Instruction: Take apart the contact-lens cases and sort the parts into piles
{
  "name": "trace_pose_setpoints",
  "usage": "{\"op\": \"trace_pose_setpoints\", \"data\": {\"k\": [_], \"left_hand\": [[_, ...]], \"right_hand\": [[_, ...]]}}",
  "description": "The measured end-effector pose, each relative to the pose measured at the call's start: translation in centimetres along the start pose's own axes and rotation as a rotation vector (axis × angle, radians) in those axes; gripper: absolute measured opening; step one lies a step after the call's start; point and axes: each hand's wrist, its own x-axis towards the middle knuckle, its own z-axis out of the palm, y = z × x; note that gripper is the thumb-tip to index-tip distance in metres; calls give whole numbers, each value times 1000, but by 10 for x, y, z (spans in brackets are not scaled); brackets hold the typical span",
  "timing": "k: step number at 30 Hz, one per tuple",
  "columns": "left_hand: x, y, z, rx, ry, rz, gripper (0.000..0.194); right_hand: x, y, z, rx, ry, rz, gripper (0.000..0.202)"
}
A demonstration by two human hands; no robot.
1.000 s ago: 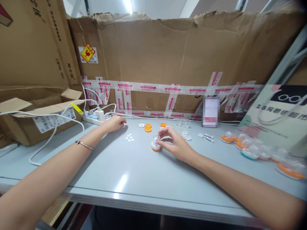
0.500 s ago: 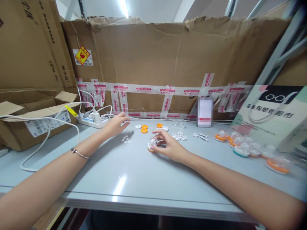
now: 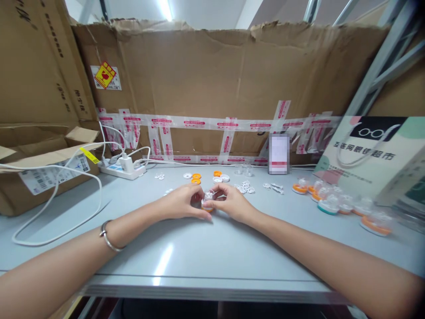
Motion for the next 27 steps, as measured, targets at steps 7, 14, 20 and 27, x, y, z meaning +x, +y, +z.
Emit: {"op": "trace_pose_setpoints", "data": {"k": [7, 14, 20, 27], "left_hand": [[4, -2, 14, -107, 51, -58, 40], [3, -7, 4, -221, -84, -14, 35], [3, -10, -2, -304, -159, 26, 37], [4, -12, 7, -291, -78, -56, 37]], "right_hand": [[-2, -2, 2, -99, 36, -72, 33], [-5, -8, 3, -140, -18, -137, 26], [-8, -15, 5, -104, -75, -187, 29], [-10, -13, 8, -142, 10, -212, 52]]}}
